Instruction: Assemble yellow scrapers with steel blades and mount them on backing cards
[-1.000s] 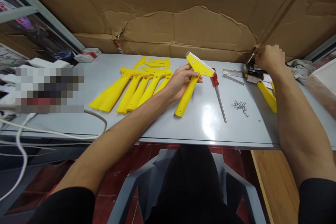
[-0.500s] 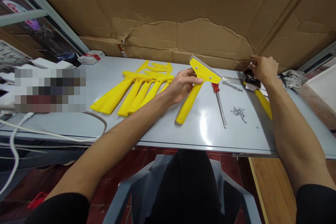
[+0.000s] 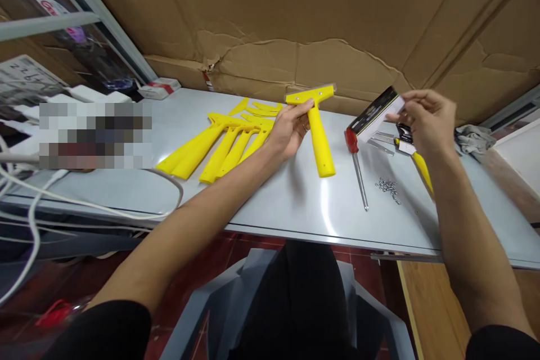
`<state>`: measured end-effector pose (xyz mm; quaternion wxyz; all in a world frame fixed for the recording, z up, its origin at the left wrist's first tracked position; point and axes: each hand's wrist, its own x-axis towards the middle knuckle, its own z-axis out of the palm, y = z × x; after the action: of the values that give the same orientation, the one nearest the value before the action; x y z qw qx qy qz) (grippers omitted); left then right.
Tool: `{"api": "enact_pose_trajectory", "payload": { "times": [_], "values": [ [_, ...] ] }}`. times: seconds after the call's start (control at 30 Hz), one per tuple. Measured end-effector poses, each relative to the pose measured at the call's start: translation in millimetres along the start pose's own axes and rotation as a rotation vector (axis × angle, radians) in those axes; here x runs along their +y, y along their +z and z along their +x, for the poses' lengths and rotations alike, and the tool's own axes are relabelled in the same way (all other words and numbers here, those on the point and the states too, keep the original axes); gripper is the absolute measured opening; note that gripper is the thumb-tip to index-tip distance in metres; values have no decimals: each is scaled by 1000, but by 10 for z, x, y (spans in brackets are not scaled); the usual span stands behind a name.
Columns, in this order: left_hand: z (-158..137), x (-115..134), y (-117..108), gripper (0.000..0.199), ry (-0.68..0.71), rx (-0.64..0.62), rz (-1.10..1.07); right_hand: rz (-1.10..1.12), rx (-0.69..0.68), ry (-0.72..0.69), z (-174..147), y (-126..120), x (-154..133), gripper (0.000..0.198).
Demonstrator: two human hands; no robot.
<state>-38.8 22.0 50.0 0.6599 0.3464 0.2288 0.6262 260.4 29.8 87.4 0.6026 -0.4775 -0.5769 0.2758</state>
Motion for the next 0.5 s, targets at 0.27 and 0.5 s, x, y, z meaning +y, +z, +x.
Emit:
{"api": "enact_pose_trajectory", "payload": {
  "times": [0.27,0.5],
  "values": [
    [84,23,-48,38,77,60,34,102,-210,243,-493,277,-104,44],
    [118,0,-89,44,111,66,71,71,-253,254,-532,245,-198,44]
  ]
}}
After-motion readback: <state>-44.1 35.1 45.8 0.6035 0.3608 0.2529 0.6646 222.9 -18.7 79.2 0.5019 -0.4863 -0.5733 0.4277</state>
